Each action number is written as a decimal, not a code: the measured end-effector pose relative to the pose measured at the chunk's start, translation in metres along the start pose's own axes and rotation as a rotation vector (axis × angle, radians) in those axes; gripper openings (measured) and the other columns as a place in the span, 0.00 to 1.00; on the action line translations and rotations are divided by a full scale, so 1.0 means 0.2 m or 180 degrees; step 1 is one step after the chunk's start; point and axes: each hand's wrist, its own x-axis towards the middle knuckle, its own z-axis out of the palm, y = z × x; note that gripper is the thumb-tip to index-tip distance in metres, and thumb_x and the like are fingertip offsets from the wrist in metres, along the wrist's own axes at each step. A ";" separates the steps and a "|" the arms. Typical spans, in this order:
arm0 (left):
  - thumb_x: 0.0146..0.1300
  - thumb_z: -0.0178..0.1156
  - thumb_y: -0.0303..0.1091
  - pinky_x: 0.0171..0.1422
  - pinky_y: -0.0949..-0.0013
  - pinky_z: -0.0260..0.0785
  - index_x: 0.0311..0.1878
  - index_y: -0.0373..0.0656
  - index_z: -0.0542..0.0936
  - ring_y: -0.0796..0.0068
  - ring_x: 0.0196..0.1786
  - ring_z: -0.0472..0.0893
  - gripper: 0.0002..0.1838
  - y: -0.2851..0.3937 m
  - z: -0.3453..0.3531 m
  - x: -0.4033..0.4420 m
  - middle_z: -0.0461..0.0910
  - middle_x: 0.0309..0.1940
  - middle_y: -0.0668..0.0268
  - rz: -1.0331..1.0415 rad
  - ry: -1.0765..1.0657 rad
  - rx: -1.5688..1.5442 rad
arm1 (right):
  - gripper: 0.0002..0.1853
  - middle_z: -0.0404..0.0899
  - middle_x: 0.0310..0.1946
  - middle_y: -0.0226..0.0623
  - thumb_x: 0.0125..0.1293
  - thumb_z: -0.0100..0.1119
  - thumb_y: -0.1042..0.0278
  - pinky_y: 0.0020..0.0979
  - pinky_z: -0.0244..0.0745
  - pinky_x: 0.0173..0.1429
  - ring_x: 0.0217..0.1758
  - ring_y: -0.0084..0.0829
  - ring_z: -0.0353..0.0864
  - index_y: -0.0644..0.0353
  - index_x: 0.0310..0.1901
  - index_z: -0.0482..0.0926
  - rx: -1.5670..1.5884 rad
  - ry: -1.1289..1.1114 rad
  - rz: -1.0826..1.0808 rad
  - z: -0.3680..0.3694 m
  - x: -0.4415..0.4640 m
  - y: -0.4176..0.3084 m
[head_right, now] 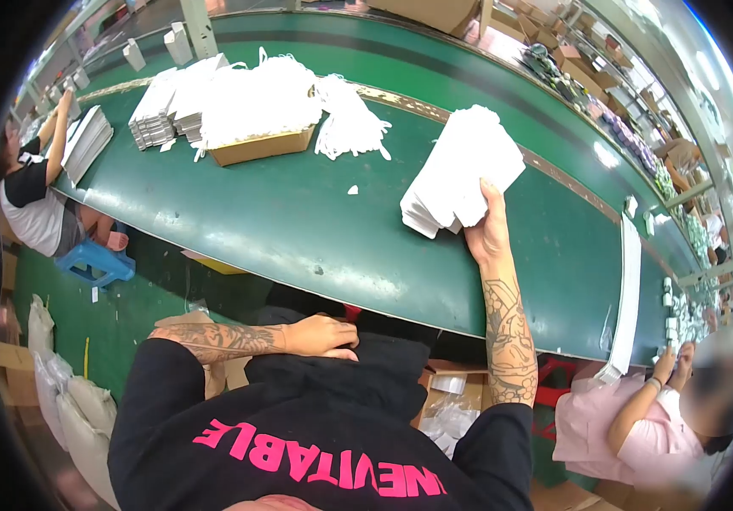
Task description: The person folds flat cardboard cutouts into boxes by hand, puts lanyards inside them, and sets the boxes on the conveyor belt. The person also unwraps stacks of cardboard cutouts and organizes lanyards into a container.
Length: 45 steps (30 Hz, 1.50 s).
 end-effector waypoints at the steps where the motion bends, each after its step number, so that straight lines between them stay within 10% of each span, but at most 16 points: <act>1: 0.74 0.58 0.52 0.38 0.55 0.75 0.39 0.40 0.77 0.57 0.37 0.82 0.21 -0.02 0.01 0.01 0.79 0.35 0.60 -0.0060 -0.0291 0.0280 | 0.31 0.76 0.64 0.37 0.72 0.61 0.56 0.40 0.70 0.72 0.68 0.34 0.75 0.60 0.72 0.65 -0.0074 -0.0001 0.0060 0.02 0.01 0.00; 4: 0.75 0.57 0.48 0.45 0.56 0.77 0.45 0.40 0.80 0.56 0.41 0.83 0.18 -0.18 0.05 0.16 0.82 0.40 0.59 0.0057 -0.0845 0.0517 | 0.34 0.72 0.67 0.37 0.71 0.62 0.57 0.39 0.70 0.72 0.70 0.34 0.72 0.59 0.74 0.62 -0.0715 0.0011 0.0052 0.12 0.03 -0.01; 5: 0.76 0.56 0.44 0.53 0.57 0.78 0.51 0.40 0.83 0.56 0.48 0.84 0.16 -0.28 0.15 0.14 0.84 0.46 0.57 0.0614 0.0620 0.0220 | 0.37 0.70 0.69 0.38 0.71 0.62 0.57 0.39 0.69 0.73 0.72 0.34 0.70 0.59 0.76 0.60 -0.1003 -0.0013 0.0140 0.12 0.06 -0.01; 6: 0.76 0.55 0.43 0.61 0.58 0.76 0.60 0.43 0.81 0.55 0.54 0.83 0.18 -0.19 -0.04 0.19 0.84 0.51 0.55 0.0244 0.0574 0.0306 | 0.37 0.70 0.69 0.39 0.71 0.62 0.57 0.39 0.68 0.73 0.72 0.35 0.70 0.59 0.76 0.60 -0.1076 -0.0017 0.0244 0.14 0.08 -0.01; 8: 0.75 0.56 0.42 0.52 0.57 0.79 0.55 0.44 0.82 0.53 0.45 0.85 0.15 -0.01 -0.17 0.17 0.85 0.44 0.57 0.0165 0.1171 -0.0069 | 0.37 0.70 0.68 0.39 0.71 0.62 0.56 0.39 0.68 0.73 0.71 0.35 0.71 0.59 0.75 0.60 -0.1235 -0.0013 0.0489 0.20 0.10 -0.03; 10: 0.73 0.60 0.43 0.31 0.52 0.74 0.33 0.43 0.79 0.55 0.26 0.80 0.15 0.18 -0.35 0.02 0.79 0.26 0.60 0.0241 -0.0143 0.0840 | 0.37 0.70 0.68 0.42 0.71 0.61 0.58 0.38 0.68 0.73 0.72 0.36 0.71 0.61 0.76 0.59 -0.1414 -0.0040 0.0611 0.27 0.13 -0.04; 13: 0.72 0.62 0.46 0.35 0.61 0.76 0.27 0.43 0.79 0.57 0.31 0.83 0.20 0.30 -0.58 -0.18 0.81 0.26 0.60 -0.0143 -0.0512 -0.0612 | 0.37 0.69 0.69 0.44 0.73 0.60 0.58 0.37 0.69 0.72 0.71 0.37 0.71 0.64 0.76 0.57 -0.1698 -0.0116 0.0712 0.30 0.15 -0.07; 17: 0.78 0.54 0.42 0.38 0.66 0.76 0.32 0.41 0.86 0.68 0.31 0.83 0.20 0.22 -1.17 -0.33 0.84 0.28 0.64 -0.0820 0.2778 -0.0396 | 0.35 0.66 0.71 0.46 0.74 0.60 0.59 0.36 0.66 0.74 0.72 0.36 0.69 0.67 0.75 0.58 -0.2170 0.0098 0.0551 0.16 0.21 -0.04; 20: 0.81 0.48 0.45 0.59 0.66 0.72 0.47 0.33 0.83 0.68 0.49 0.82 0.23 -0.03 -1.49 -0.50 0.84 0.43 0.57 -0.2136 0.3793 -0.0017 | 0.33 0.66 0.71 0.46 0.75 0.60 0.60 0.37 0.64 0.75 0.72 0.36 0.69 0.66 0.75 0.61 -0.1996 0.0144 0.0331 0.23 0.19 -0.09; 24: 0.79 0.51 0.47 0.68 0.63 0.67 0.62 0.32 0.76 0.62 0.62 0.77 0.25 -0.31 -1.54 -0.51 0.77 0.61 0.54 -0.2693 0.3233 0.0748 | 0.22 0.76 0.62 0.40 0.78 0.54 0.60 0.34 0.70 0.68 0.65 0.30 0.75 0.63 0.68 0.72 -0.2844 0.0368 -0.1338 0.61 0.30 -0.33; 26: 0.78 0.53 0.47 0.69 0.63 0.66 0.68 0.33 0.72 0.59 0.66 0.75 0.27 -0.43 -1.50 -0.50 0.74 0.65 0.53 -0.2857 0.2796 0.1618 | 0.19 0.79 0.55 0.40 0.76 0.56 0.67 0.35 0.74 0.65 0.58 0.31 0.79 0.63 0.64 0.74 -0.2992 -0.0828 -0.1123 0.89 0.37 -0.31; 30: 0.78 0.55 0.45 0.66 0.64 0.68 0.70 0.33 0.70 0.59 0.62 0.77 0.28 -0.47 -1.52 -0.42 0.73 0.65 0.50 -0.2890 0.3085 0.0308 | 0.29 0.77 0.60 0.57 0.74 0.59 0.56 0.40 0.75 0.64 0.60 0.44 0.80 0.69 0.67 0.70 -0.3144 -0.1806 -0.0124 1.15 0.66 0.17; 38: 0.74 0.59 0.32 0.67 0.66 0.68 0.73 0.28 0.61 0.67 0.61 0.76 0.31 -0.48 -1.41 -0.21 0.75 0.60 0.53 -0.2426 0.4095 -0.0479 | 0.44 0.65 0.68 0.68 0.68 0.64 0.51 0.43 0.60 0.78 0.74 0.57 0.64 0.77 0.73 0.58 -0.3716 -0.1765 -0.0020 1.25 0.75 0.39; 45: 0.72 0.56 0.25 0.68 0.63 0.69 0.73 0.27 0.62 0.59 0.65 0.76 0.29 -0.38 -1.39 -0.08 0.74 0.65 0.44 -0.2417 0.3997 -0.0088 | 0.48 0.72 0.63 0.67 0.67 0.66 0.50 0.43 0.70 0.70 0.66 0.53 0.77 0.74 0.74 0.52 -0.3090 -0.1401 0.0103 1.28 0.73 0.50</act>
